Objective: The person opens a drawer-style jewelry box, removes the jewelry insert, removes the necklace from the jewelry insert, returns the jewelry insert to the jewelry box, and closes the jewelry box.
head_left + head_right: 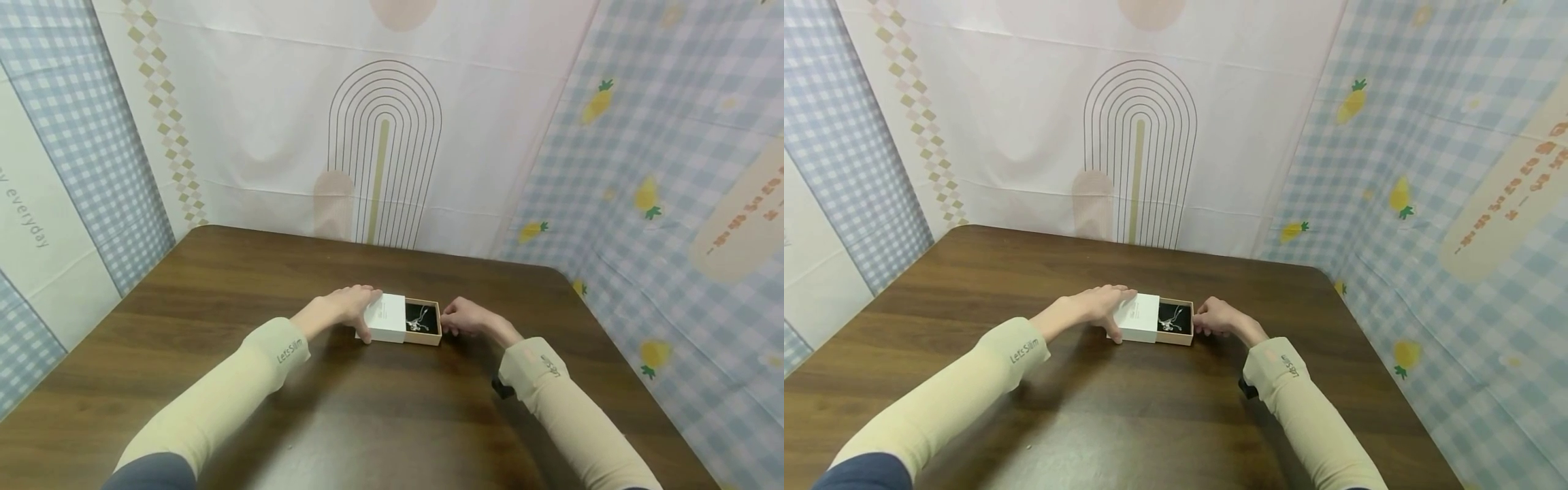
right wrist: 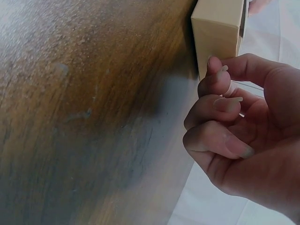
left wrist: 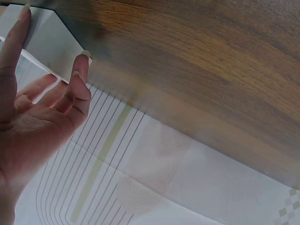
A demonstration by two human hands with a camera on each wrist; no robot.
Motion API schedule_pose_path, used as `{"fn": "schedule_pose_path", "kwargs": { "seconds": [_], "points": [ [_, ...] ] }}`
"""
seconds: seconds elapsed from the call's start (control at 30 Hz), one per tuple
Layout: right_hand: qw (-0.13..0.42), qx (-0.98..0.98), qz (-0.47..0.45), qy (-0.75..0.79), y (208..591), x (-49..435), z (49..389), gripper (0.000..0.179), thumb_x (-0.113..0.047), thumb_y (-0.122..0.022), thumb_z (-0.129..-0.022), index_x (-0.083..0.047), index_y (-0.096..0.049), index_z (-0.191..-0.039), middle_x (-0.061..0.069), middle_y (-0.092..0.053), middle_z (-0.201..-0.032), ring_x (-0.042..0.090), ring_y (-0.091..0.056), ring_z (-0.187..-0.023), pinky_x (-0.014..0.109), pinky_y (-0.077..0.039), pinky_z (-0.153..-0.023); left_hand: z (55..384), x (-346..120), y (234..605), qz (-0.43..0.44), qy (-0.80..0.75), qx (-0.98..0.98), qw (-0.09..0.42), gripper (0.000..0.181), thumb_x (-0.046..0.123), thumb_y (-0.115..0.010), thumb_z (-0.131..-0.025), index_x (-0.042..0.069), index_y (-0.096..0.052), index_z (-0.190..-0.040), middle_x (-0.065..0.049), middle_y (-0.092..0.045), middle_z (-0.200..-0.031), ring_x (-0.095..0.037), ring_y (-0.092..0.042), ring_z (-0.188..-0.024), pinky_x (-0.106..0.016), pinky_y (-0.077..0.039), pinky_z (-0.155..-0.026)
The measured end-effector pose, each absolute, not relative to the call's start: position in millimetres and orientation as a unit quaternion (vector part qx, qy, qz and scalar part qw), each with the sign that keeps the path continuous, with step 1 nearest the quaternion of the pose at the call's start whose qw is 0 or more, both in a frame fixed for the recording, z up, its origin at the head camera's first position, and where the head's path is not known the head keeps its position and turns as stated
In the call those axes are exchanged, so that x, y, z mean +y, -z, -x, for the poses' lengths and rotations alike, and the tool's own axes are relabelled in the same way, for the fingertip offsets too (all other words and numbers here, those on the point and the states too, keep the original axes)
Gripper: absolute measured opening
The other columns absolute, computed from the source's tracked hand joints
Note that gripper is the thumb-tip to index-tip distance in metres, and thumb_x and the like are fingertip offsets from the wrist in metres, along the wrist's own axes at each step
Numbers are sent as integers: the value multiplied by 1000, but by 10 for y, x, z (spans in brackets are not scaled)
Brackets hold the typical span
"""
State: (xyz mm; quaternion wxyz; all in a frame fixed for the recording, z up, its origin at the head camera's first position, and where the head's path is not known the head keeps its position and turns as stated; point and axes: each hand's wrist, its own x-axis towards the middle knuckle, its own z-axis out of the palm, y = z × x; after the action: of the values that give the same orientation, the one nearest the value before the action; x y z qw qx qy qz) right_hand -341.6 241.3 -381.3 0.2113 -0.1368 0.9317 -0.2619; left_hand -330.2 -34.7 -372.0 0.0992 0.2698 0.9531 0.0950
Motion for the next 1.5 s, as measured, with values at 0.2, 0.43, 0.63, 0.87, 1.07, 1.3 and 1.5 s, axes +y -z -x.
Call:
{"fn": "schedule_pose_path", "kwargs": {
  "seconds": [0.2,0.43,0.63,0.87,1.07,1.3,1.5],
  "points": [
    [214,933,136,257,3820,2428,3438,26,-12,-49,-91,1,-64,-74,-2,-49,-54,7,-35,-39,21,-31,-38,3301,-349,3713,-268,-97,953,100,87,33,-90,-64,12,-47,-137,-11,-52,-137,-27,-53,-116,-46,-47,-97],
    [213,932,134,259,3798,2415,3402,26,-12,-49,-90,0,-65,-75,-1,-50,-54,8,-34,-39,22,-30,-39,3296,-347,3710,-266,-98,954,97,88,32,-91,-61,13,-48,-135,-11,-55,-133,-27,-56,-111,-45,-49,-93],
    [210,933,135,257,3795,2413,3394,25,-11,-49,-91,1,-66,-75,-1,-50,-54,7,-33,-39,22,-30,-39,3290,-348,3710,-266,-101,954,99,88,32,-90,-62,12,-48,-136,-12,-53,-137,-29,-55,-115,-46,-48,-97],
    [211,934,135,256,3792,2422,3406,25,-10,-50,-90,1,-66,-75,-2,-50,-54,8,-35,-40,21,-29,-39,3281,-348,3700,-262,-104,954,103,91,32,-90,-63,12,-45,-140,-13,-49,-142,-32,-53,-122,-48,-45,-102],
    [215,932,132,259,3793,2426,3417,25,-10,-50,-90,0,-65,-74,-2,-50,-54,7,-35,-40,21,-30,-39,3279,-347,3704,-261,-103,954,101,91,32,-90,-62,12,-46,-140,-14,-50,-141,-32,-54,-120,-49,-45,-102],
    [217,932,127,262,3796,2434,3417,25,-10,-50,-91,0,-65,-74,-2,-51,-54,7,-34,-40,22,-30,-39,3287,-343,3716,-262,-104,954,102,91,32,-90,-62,12,-46,-139,-14,-49,-142,-32,-53,-121,-49,-46,-101],
    [215,932,129,261,3788,2454,3421,25,-10,-50,-91,1,-66,-75,-2,-51,-54,7,-35,-40,22,-30,-39,3302,-343,3718,-260,-105,954,103,92,32,-90,-62,13,-45,-140,-14,-49,-142,-32,-53,-122,-48,-45,-102]
  ]
}}
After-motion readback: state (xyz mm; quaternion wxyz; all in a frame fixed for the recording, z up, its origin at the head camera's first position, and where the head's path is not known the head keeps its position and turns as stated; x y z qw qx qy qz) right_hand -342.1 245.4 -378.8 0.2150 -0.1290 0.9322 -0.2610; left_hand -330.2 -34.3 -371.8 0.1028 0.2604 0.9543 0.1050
